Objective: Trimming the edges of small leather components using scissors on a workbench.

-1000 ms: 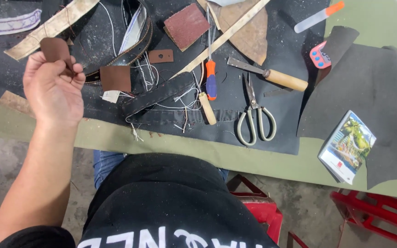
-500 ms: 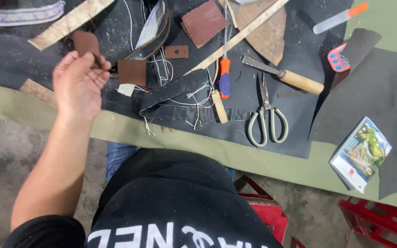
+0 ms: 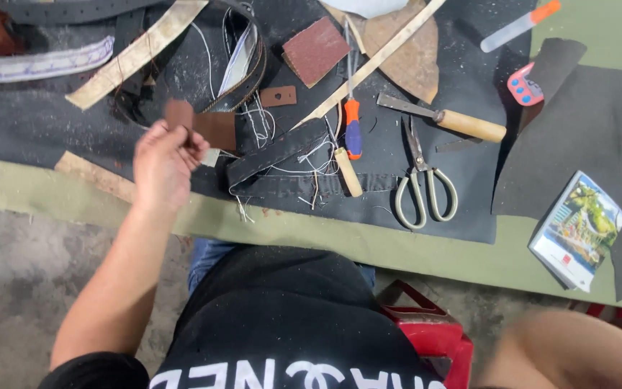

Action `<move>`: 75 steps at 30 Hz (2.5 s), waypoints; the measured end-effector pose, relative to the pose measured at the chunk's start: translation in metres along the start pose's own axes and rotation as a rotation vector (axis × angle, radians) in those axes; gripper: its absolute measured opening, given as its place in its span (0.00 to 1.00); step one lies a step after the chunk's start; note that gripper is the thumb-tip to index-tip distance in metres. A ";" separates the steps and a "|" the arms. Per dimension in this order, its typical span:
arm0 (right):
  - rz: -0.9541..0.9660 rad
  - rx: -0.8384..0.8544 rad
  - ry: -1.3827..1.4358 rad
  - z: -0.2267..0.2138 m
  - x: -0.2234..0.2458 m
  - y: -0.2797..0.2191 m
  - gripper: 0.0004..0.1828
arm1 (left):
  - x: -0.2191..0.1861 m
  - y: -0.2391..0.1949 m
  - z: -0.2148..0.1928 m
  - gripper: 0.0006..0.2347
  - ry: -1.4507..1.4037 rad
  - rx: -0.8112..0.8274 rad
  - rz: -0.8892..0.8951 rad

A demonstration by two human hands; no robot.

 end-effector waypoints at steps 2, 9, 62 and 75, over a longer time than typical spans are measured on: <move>0.001 -0.042 -0.010 0.063 0.001 -0.018 0.16 | 0.016 0.005 -0.003 0.03 0.045 0.031 -0.010; 0.253 0.242 -0.191 0.271 -0.026 -0.057 0.29 | 0.028 0.003 -0.009 0.02 0.162 0.075 0.033; 0.020 0.241 -0.275 0.265 -0.076 -0.146 0.19 | -0.096 0.017 -0.054 0.09 0.252 -0.166 0.644; 0.170 0.174 -0.482 0.204 -0.077 -0.109 0.16 | -0.043 -0.014 -0.011 0.16 0.375 -0.023 0.274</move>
Point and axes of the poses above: each hand's wrist, its own y-axis towards the middle knuckle, its own z-axis out of the palm, x = y × z, the point moved 2 cm from there along y, towards the middle knuckle, and after that the axes turned 1 degree about x, right-handed, at the moved point
